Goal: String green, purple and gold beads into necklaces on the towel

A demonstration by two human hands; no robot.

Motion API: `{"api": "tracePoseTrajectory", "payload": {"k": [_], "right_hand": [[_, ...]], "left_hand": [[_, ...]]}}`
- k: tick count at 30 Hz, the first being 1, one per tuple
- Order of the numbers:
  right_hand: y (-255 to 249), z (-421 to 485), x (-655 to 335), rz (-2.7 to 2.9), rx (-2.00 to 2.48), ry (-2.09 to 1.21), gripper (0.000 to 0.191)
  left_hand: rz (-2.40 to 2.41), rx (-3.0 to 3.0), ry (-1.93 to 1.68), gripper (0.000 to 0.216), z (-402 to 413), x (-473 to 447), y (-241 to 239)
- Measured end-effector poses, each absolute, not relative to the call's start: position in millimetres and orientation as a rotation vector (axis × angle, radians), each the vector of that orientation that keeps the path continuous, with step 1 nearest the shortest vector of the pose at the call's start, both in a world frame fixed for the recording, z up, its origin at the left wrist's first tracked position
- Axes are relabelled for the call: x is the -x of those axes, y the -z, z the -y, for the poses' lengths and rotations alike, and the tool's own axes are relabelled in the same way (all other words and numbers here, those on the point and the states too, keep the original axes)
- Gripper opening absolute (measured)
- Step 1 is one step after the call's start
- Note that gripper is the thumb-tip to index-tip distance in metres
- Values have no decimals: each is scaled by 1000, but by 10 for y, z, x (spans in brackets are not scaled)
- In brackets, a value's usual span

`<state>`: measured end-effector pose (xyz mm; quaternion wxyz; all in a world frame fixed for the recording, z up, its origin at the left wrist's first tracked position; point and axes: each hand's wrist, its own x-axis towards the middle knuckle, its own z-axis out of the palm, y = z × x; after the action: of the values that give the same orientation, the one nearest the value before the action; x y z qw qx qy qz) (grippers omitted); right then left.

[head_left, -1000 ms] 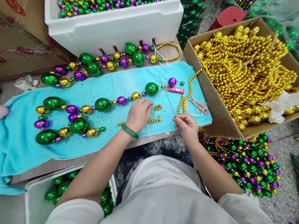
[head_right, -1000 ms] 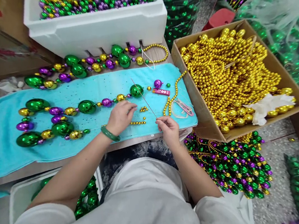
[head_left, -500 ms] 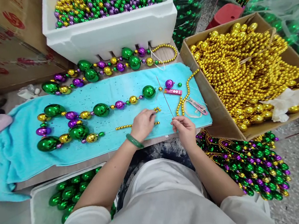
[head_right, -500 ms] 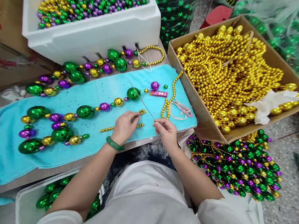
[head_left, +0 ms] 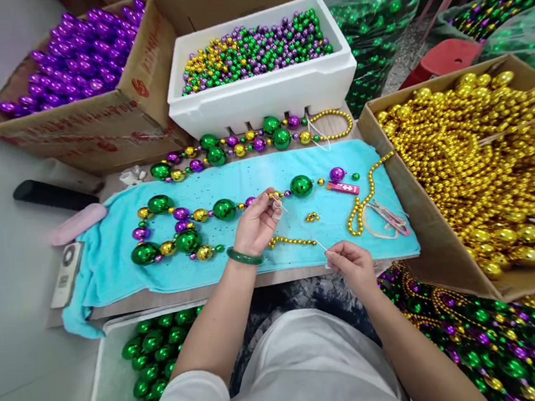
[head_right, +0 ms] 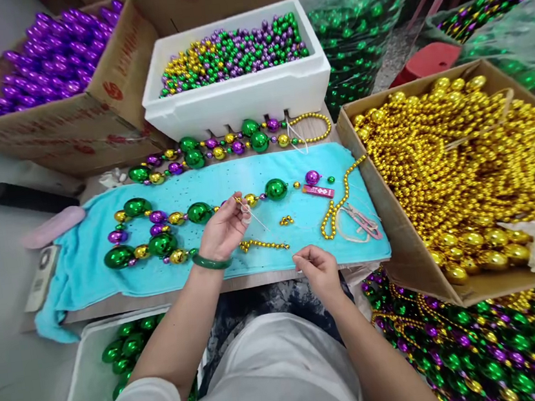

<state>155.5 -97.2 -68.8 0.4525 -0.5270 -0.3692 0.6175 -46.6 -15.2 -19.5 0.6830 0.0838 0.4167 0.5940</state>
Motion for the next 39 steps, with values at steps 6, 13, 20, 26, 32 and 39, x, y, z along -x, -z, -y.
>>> {"api": "tracePoseTrajectory", "payload": {"k": [6,13,20,26,32,39], "right_hand": [[685,968,-1544,933,1320,-1530,25],[708,979,-1535,941,1317,-1529,24],[689,963,-1516,868,1323,-1566,23],[681,945,-1518,723,1290,-1575,24],[681,929,-1548,706,1315,-1559,25],[690,936,-1593,735,1323,-1541,26]], "left_hand": [[-927,-205,-1372,10,164,512,184],[-967,-266,-1414,7,158,558,208],[-1025,-586,-1388,32,209,534,178],[-1488,-1347,-1053,15,257,321,403],[-1700,-1990,-478,19,295,73,585],[-1571,-1192,-981,4,137,187,616]]}}
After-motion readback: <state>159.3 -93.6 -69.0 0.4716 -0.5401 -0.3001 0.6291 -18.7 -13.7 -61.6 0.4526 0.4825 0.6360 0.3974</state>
